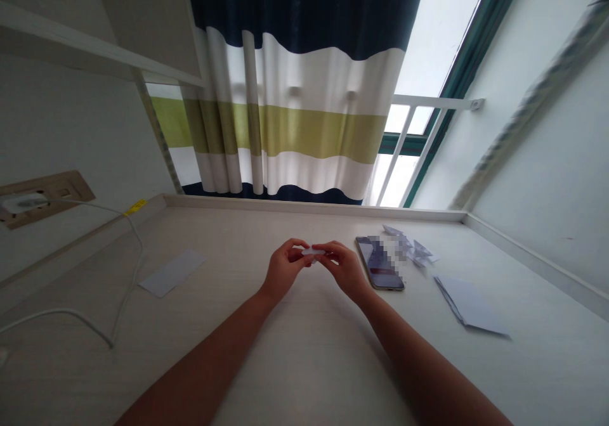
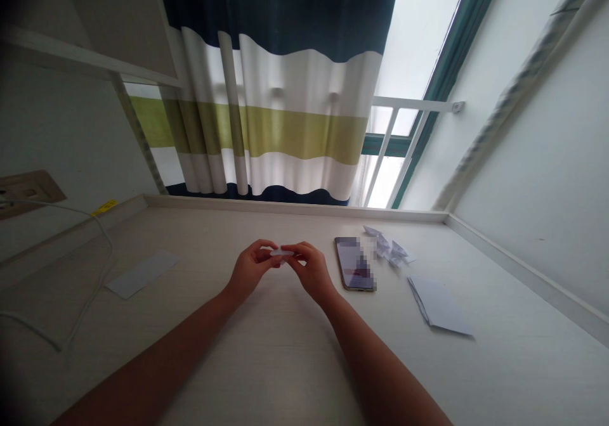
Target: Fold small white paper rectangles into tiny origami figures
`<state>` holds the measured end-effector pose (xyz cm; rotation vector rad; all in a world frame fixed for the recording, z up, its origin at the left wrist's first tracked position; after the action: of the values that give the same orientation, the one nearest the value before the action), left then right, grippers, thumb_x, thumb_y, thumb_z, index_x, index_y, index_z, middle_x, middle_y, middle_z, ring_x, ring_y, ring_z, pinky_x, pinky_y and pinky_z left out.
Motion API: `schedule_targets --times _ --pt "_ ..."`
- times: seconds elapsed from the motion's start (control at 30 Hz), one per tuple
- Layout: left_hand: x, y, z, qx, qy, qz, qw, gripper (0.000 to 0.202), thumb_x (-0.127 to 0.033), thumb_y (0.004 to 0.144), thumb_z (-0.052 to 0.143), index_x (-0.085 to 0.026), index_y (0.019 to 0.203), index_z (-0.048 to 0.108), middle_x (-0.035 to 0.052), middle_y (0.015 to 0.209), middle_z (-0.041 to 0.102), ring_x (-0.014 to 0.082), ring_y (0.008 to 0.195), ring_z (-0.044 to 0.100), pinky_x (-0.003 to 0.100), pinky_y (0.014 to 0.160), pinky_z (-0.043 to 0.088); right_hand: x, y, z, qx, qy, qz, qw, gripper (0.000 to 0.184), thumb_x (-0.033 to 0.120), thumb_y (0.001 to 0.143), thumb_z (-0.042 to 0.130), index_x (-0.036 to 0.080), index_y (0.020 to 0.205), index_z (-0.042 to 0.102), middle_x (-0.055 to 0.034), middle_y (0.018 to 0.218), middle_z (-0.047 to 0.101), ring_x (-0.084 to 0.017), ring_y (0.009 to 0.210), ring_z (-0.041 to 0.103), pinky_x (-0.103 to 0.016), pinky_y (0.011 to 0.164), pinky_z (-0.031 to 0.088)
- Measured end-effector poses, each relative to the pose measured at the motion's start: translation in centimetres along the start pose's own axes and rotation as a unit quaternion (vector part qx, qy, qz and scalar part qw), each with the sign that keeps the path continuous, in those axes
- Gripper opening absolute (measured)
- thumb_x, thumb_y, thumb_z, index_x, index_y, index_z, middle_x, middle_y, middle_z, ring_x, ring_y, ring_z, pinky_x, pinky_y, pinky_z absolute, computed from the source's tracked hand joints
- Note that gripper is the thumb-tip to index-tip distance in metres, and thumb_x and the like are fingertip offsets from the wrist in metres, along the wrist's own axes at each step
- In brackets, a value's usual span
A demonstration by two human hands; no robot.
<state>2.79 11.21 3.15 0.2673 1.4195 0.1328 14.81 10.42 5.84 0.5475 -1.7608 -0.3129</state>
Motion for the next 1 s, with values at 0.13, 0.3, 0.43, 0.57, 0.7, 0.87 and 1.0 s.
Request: schedule_targets --times 0.13,0.3,0.43,0.57,0.7,0.87,1.0 --pt "0.0 -0.1 0.0 0.002 0.014 -0.007 1.000 0.026 -0.021 0.061 0.069 -0.015 0.086 0.060 0.0012 0.065 0.068 0.0143 0.064 0.063 0.028 0.067 0.051 0.1 0.1 -0.4 -0.011 -0.031 0.000 0.999 0.018 0.020 0.072 0.061 0.021 0.088 0.067 -0.0050 0.082 0.063 -0.016 0.075 0.061 -0.030 0.071 0.051" --pt "-0.5 -0.2 -0.4 -0.008 0.063 0.021 0.998 0.027 -0.023 0.063 0.067 -0.015 0.089 0.065 0.0050 0.083 0.070 0.0173 0.074 0.065 0.031 0.074 0.051 0.0 0.1 -0.7 -0.022 -0.053 0.004 0.998 0.019 0.018 0.071 0.062 0.020 0.089 0.067 -0.0051 0.082 0.064 -0.016 0.074 0.062 -0.030 0.071 0.052" --pt "-0.7 -0.3 -0.8 -0.014 0.115 0.041 0.992 0.025 -0.027 0.065 0.066 -0.016 0.087 0.068 0.0065 0.086 0.070 0.0193 0.078 0.065 0.032 0.076 0.050 0.5 0.0 -1.0 -0.030 -0.092 -0.009 0.995 0.015 0.019 0.072 0.061 0.020 0.085 0.068 -0.0049 0.079 0.063 -0.016 0.070 0.060 -0.029 0.067 0.050" --pt "-1.1 -0.3 -0.8 -0.011 0.140 0.055 0.989 0.024 -0.027 0.067 0.064 -0.017 0.088 0.069 0.0063 0.085 0.070 0.0191 0.075 0.064 0.032 0.073 0.051 1.1 0.1 -1.2 -0.037 -0.137 -0.029 0.989 0.013 0.023 0.071 0.063 0.019 0.081 0.070 -0.0047 0.074 0.062 -0.015 0.065 0.058 -0.028 0.061 0.047" --pt "-1.8 -0.4 -0.6 -0.007 0.166 0.083 0.983 0.021 -0.027 0.069 0.062 -0.019 0.087 0.069 0.0058 0.082 0.070 0.0180 0.071 0.063 0.030 0.070 0.050 1.3 0.1 -1.3 -0.036 -0.147 -0.037 0.988 0.013 0.028 0.073 0.061 0.021 0.080 0.070 -0.0043 0.073 0.062 -0.016 0.065 0.057 -0.029 0.060 0.046" --pt "-2.3 -0.4 -0.2 0.009 0.200 0.113 0.973 0.021 -0.029 0.071 0.060 -0.020 0.087 0.069 0.0047 0.076 0.069 0.0175 0.070 0.062 0.028 0.068 0.049 1.4 0.1 -1.2 -0.029 -0.146 -0.046 0.988 0.013 0.029 0.075 0.059 0.021 0.078 0.069 -0.0046 0.073 0.061 -0.016 0.065 0.057 -0.029 0.061 0.045" --pt "-2.6 -0.4 0.0 0.018 0.228 0.123 0.966 0.018 -0.030 0.072 0.058 -0.020 0.083 0.070 0.0038 0.071 0.068 0.0169 0.067 0.061 0.027 0.066 0.047 1.5 0.1 -1.1 -0.023 -0.155 -0.048 0.987 0.011 0.025 0.075 0.058 0.020 0.075 0.068 -0.0042 0.072 0.060 -0.015 0.065 0.057 -0.028 0.061 0.045"
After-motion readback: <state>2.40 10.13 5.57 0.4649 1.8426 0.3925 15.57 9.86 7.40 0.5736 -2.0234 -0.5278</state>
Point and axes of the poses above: each hand's wrist, its own y-axis towards the middle knuckle, its own z-axis out of the palm, x = y × z, the point moved 10 cm from there along y, towards the middle knuckle
